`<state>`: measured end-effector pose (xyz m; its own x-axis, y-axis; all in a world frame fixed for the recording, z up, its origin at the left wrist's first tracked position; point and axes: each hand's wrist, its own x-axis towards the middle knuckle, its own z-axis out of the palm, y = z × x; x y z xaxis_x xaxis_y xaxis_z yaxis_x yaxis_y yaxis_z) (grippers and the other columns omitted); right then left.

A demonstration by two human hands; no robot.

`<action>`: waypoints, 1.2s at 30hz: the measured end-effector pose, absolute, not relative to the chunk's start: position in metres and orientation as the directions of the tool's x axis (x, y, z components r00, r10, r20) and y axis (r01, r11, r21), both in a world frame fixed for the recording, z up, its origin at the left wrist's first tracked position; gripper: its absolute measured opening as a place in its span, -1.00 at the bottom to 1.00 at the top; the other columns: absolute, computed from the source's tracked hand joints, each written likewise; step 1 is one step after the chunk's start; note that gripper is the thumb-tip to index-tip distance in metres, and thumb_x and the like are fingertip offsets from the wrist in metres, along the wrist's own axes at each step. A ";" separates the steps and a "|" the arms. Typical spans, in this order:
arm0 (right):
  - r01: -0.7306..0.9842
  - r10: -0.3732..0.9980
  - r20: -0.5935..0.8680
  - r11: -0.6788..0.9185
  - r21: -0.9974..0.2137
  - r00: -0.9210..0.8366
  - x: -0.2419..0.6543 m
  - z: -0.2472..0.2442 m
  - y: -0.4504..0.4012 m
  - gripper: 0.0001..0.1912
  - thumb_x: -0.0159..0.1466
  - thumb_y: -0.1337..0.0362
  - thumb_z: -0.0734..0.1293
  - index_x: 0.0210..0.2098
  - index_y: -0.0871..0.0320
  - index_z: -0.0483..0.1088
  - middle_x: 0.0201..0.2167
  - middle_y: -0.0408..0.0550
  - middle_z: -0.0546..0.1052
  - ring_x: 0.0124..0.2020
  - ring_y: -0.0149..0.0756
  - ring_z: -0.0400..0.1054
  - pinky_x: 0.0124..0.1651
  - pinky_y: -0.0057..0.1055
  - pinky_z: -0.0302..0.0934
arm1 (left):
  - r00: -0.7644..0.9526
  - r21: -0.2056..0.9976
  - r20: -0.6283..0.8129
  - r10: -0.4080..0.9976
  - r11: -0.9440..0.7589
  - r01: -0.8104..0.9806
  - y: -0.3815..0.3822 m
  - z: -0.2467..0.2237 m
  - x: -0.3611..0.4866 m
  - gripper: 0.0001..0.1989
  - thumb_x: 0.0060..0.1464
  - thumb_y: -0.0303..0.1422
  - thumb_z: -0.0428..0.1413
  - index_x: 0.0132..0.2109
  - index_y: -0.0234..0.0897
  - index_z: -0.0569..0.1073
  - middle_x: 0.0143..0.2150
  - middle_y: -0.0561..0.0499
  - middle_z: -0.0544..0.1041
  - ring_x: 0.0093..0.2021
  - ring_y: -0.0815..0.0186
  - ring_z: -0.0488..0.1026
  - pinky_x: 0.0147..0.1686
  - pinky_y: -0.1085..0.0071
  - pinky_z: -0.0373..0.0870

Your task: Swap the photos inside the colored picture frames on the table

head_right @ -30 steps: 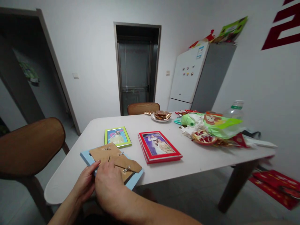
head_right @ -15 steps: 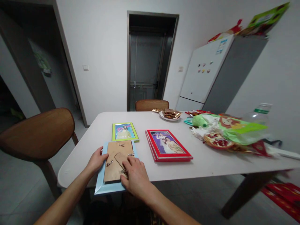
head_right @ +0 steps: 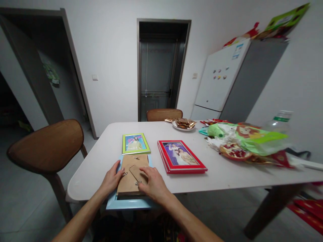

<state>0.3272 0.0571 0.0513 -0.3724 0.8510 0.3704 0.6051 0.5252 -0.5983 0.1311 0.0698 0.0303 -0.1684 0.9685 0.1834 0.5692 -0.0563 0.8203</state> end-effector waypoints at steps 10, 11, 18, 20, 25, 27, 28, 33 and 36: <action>-0.052 0.983 0.178 0.175 -0.983 -0.045 0.351 0.076 0.078 -0.51 -0.08 0.13 0.33 -0.17 0.21 0.30 -0.25 0.04 0.45 -0.30 -0.29 0.35 -0.28 -0.38 0.23 | 0.029 0.705 0.248 0.968 -0.201 0.680 0.036 0.045 0.144 -0.39 -0.16 -0.29 0.08 0.08 -0.42 0.18 0.15 -0.23 0.17 0.15 0.17 0.07 0.10 0.26 -0.02; -0.070 0.984 0.176 0.173 -0.982 -0.035 0.353 0.079 0.078 -0.51 -0.09 0.14 0.34 -0.18 0.21 0.31 -0.25 0.03 0.45 -0.30 -0.29 0.35 -0.28 -0.39 0.23 | 0.097 0.657 0.225 0.970 -0.224 0.720 0.032 0.046 0.148 -0.37 -0.19 -0.30 0.10 0.08 -0.41 0.18 0.16 -0.23 0.15 0.16 0.15 0.04 0.11 0.23 -0.05; 0.199 0.974 0.227 0.226 -0.954 -0.015 0.362 0.071 0.072 -0.55 -0.06 0.17 0.32 -0.19 0.26 0.31 -0.28 0.05 0.44 -0.31 -0.29 0.33 -0.30 -0.37 0.23 | 0.184 0.656 0.130 0.974 -0.224 0.720 0.027 0.048 0.161 -0.32 -0.33 -0.34 0.19 0.04 -0.26 0.24 0.17 -0.18 0.13 0.20 0.06 -0.07 0.12 0.07 -0.27; 0.300 0.960 0.278 0.276 -0.913 -0.038 0.359 0.069 0.070 -0.57 -0.02 0.17 0.29 -0.18 0.26 0.30 -0.32 0.04 0.44 -0.32 -0.28 0.33 -0.29 -0.35 0.23 | 0.093 0.865 0.155 0.984 -0.181 0.469 0.030 0.054 0.159 -0.43 -0.29 -0.31 0.17 -0.03 -0.28 0.30 0.11 -0.17 0.24 0.16 0.08 0.04 0.12 0.15 -0.16; 0.492 0.840 0.500 0.534 -0.688 -0.213 0.338 0.070 0.055 -0.65 -0.05 0.28 0.29 -0.23 0.16 0.35 -0.21 0.00 0.41 -0.17 -0.24 0.28 -0.11 -0.28 0.17 | -0.022 0.999 0.044 0.999 -0.044 -0.007 0.029 0.069 0.149 -0.54 0.00 -0.12 -0.13 -0.08 -0.38 0.28 -0.19 -0.18 0.48 -0.19 0.20 0.42 -0.20 0.28 0.31; 0.508 0.800 0.537 0.591 -0.626 -0.268 0.330 0.068 0.048 -0.65 -0.06 0.31 0.29 -0.23 0.15 0.35 -0.20 0.00 0.40 -0.12 -0.24 0.25 -0.05 -0.27 0.14 | -0.016 0.992 0.002 1.000 -0.004 -0.128 0.026 0.070 0.146 -0.58 -0.08 -0.16 -0.02 -0.13 -0.38 0.31 -0.28 -0.12 0.51 -0.29 0.23 0.46 -0.30 0.36 0.35; 0.510 0.787 0.546 0.608 -0.608 -0.287 0.326 0.067 0.046 -0.65 -0.05 0.32 0.29 -0.23 0.15 0.35 -0.20 0.01 0.40 -0.11 -0.24 0.24 -0.03 -0.27 0.12 | -0.024 0.986 -0.009 1.000 0.005 -0.167 0.024 0.070 0.144 -0.60 -0.14 -0.20 0.04 -0.16 -0.38 0.33 -0.32 -0.09 0.52 -0.32 0.24 0.46 -0.34 0.39 0.35; 0.494 0.760 0.532 0.648 -0.579 -0.373 0.309 0.060 0.040 -0.68 -0.02 0.32 0.30 -0.23 0.15 0.34 -0.16 0.02 0.38 -0.08 -0.24 0.21 -0.02 -0.26 0.11 | -0.143 0.984 -0.010 0.990 -0.016 -0.176 0.020 0.058 0.126 -0.68 -0.21 -0.33 0.07 -0.23 -0.37 0.35 -0.40 -0.01 0.53 -0.38 0.27 0.46 -0.43 0.45 0.33; 0.521 0.766 0.496 0.642 -0.562 -0.409 0.298 0.058 0.041 -0.70 -0.01 0.35 0.29 -0.24 0.17 0.36 -0.16 0.05 0.37 -0.09 -0.24 0.21 -0.03 -0.26 0.10 | -0.213 0.986 -0.032 0.976 -0.005 -0.167 0.019 0.049 0.108 -0.74 -0.19 -0.38 0.05 -0.26 -0.36 0.36 -0.43 0.01 0.52 -0.41 0.30 0.46 -0.46 0.48 0.32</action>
